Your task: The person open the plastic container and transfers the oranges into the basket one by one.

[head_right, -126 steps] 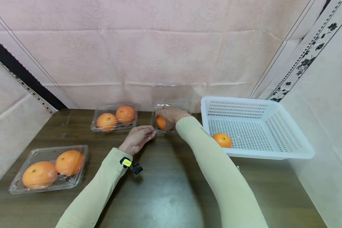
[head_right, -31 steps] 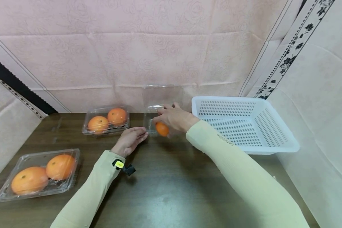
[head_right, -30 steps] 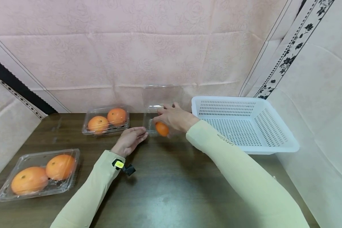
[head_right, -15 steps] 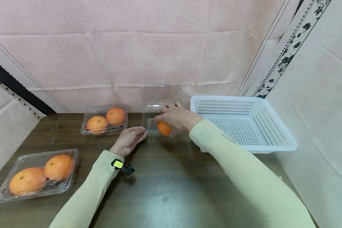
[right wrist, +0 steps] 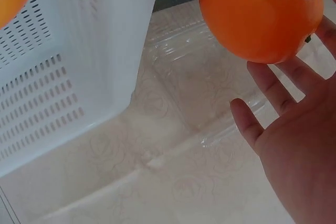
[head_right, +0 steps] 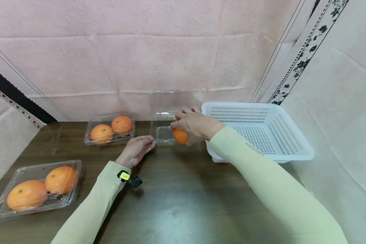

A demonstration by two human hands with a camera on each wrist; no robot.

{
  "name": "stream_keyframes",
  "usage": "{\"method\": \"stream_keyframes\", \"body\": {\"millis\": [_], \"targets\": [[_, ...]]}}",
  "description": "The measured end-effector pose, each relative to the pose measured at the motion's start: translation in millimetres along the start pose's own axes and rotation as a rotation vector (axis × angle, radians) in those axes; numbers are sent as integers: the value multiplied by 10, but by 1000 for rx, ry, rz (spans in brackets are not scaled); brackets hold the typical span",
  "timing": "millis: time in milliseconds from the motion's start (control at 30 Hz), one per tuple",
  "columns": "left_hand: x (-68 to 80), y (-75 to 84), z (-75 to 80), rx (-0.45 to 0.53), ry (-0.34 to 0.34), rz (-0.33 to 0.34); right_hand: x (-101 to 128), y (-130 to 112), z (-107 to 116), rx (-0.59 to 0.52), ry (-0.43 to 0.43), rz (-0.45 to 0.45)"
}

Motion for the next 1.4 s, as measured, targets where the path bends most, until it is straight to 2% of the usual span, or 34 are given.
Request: {"method": "stream_keyframes", "body": {"millis": [667, 1400], "targets": [[24, 8, 13, -20, -10, 0, 216, 33, 166, 5, 20, 4], [27, 3, -1, -20, -14, 6, 503, 167, 241, 34, 32, -52]]}}
Point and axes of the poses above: each hand's wrist, its own x-axis away from the middle knuckle, its own z-axis out of the back of the hand, y = z × x, the point moved 5 cm from there along -x, towards the middle knuckle, and after that the axes turned 14 degrees about -x, right-handed, at the moved point
